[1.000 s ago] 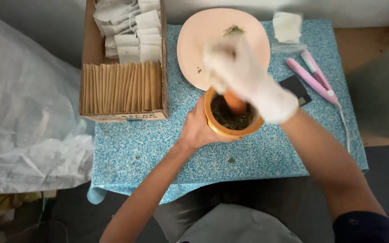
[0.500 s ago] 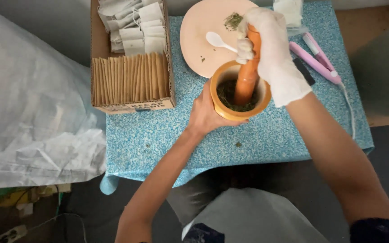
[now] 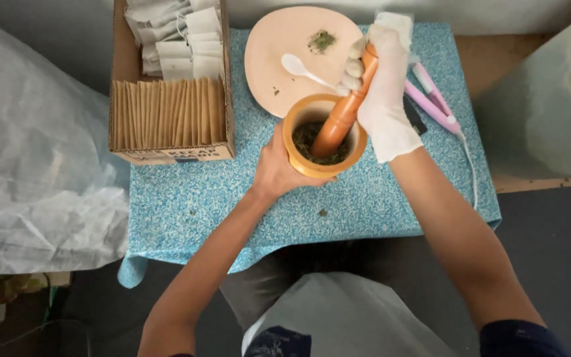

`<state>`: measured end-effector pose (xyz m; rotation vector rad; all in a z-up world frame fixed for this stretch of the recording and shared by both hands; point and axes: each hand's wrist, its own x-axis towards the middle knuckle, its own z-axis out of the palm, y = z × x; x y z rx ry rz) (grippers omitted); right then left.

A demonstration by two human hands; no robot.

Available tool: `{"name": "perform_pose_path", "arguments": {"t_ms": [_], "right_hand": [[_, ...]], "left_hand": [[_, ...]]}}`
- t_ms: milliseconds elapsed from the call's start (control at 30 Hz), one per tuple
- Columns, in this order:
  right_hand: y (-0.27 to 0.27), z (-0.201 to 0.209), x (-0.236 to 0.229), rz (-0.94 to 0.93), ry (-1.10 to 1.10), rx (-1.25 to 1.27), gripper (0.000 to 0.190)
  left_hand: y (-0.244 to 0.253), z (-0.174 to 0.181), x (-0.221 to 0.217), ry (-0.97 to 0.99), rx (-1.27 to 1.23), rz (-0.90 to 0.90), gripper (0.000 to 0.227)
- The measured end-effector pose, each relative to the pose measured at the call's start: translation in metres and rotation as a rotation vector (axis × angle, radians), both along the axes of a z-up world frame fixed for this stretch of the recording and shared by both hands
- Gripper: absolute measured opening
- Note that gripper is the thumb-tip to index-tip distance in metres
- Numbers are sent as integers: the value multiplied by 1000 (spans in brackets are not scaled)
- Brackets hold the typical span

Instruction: Grinding dried tea leaves into a fine powder using a wooden mortar and pestle on a production table.

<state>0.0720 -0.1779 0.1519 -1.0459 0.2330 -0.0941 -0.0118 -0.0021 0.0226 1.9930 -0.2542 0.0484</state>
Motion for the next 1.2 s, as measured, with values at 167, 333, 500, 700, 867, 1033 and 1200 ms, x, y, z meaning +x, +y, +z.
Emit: {"name": "perform_pose_path", "arguments": {"t_ms": [167,333,500,700,867,1033,1200], "right_hand": [[-6,-11,-7,-30,16,129,31],[-8,-16,-24,-92,-140,160,33],[-11,-19,-29,-120,-127,196,33],[-11,-21,-29,-81,-120,289,32],[-14,-33,-35,-68,-181,317,33],[-39,-84,-27,15,-439,303,38],[-36,-68,-39,286,-849,182,40]], "left_hand": [[1,-3,2,43,7,18,133],[-1,-7,2,13,41,31,136],[-2,-3,1,-19,13,30,135],[-5,6,-4,30,4,75,135],[-4,21,-10,-5,-53,48,128],[18,30,1,-133,-330,-119,92],[-24,21,-1,-441,-257,49,111]]}}
